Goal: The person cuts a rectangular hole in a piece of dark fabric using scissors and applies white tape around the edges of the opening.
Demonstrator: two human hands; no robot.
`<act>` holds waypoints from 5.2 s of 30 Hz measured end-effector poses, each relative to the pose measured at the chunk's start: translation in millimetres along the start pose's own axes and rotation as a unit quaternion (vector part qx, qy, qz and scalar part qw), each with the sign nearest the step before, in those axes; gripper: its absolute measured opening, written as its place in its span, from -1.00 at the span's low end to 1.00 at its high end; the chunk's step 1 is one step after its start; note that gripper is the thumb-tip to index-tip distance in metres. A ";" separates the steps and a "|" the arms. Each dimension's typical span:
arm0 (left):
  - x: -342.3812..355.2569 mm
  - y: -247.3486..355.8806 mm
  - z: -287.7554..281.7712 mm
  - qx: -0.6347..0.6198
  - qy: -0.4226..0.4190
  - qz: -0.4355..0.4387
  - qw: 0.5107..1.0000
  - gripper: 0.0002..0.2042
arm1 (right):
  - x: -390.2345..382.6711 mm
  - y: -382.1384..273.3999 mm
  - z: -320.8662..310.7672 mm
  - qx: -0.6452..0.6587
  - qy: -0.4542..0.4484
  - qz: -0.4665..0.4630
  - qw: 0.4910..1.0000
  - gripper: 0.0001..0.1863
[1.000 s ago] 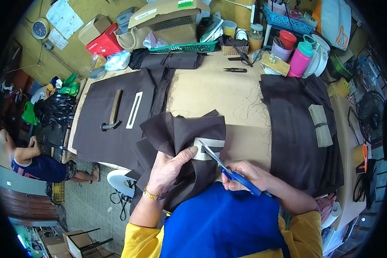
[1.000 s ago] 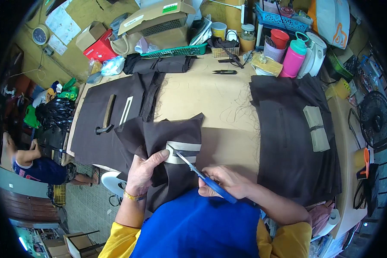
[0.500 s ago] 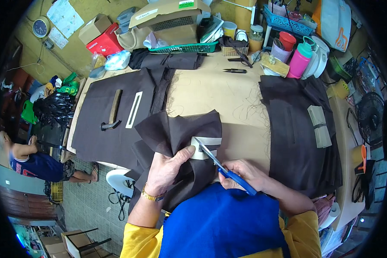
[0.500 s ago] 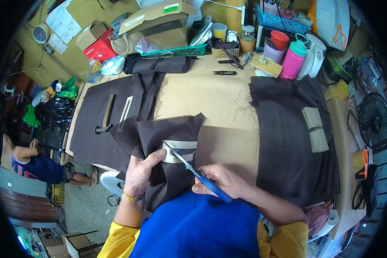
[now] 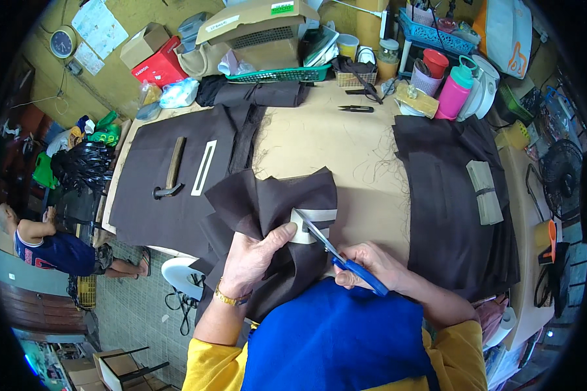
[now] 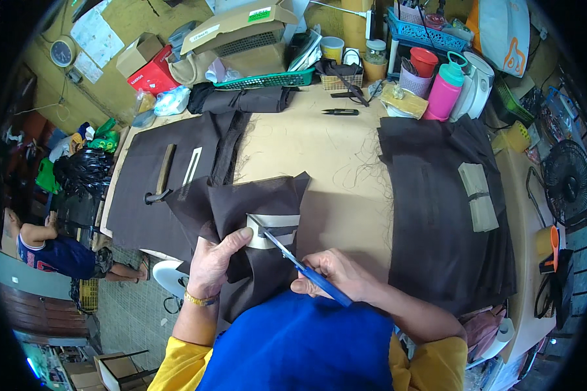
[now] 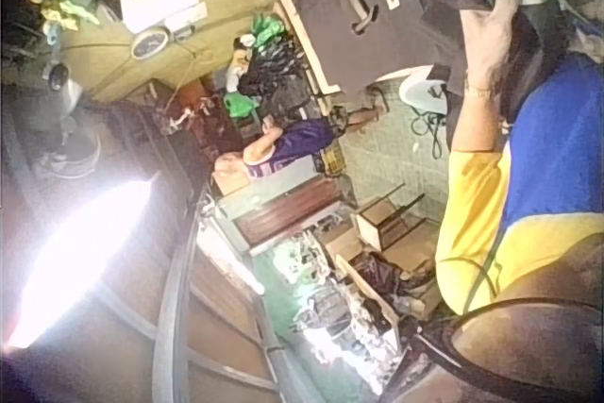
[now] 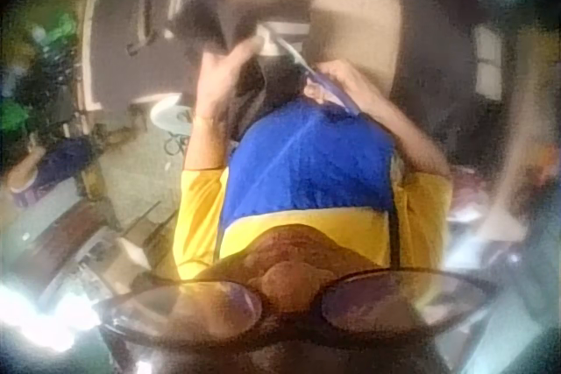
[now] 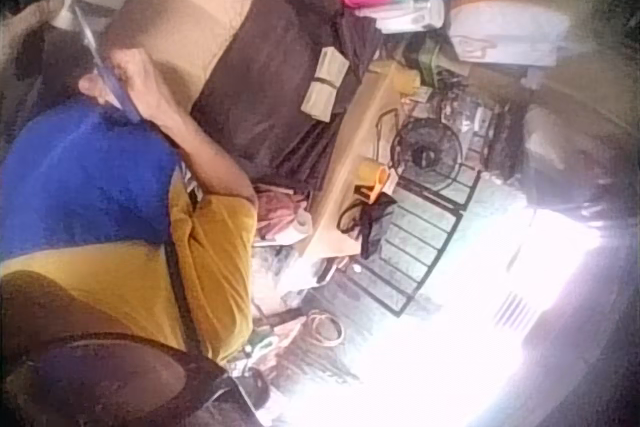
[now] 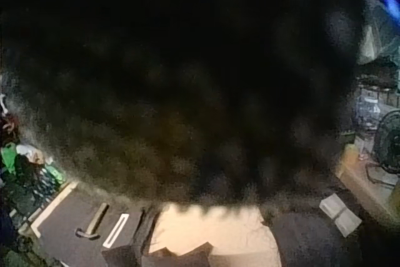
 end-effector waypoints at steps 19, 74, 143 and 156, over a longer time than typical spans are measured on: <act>-6.4 14.7 7.1 0.181 -0.038 0.119 0.975 -0.60 | -2.7 6.4 -1.1 0.012 0.037 0.041 0.998 -0.64; 7.2 52.3 11.3 0.174 -0.167 -0.012 0.970 -0.27 | -0.8 -34.8 -31.4 -0.053 -0.174 0.118 0.976 -0.59; 42.7 11.9 11.0 -0.118 -0.057 -0.033 0.991 -0.75 | -8.9 -15.2 -16.5 0.031 0.036 -0.031 0.998 -0.75; 39.8 24.6 8.1 -0.094 -0.098 0.005 0.991 -0.78 | -14.6 -19.6 -12.9 0.101 0.001 -0.015 0.995 -0.69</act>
Point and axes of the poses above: each hand's wrist, its own x-axis towards the middle knuckle, its own z-axis out of the palm, y = z × x, the point moved 8 cm from there along x, towards the middle knuckle, and after that the axes turned 5 degrees about -z, right-handed, at the moved point
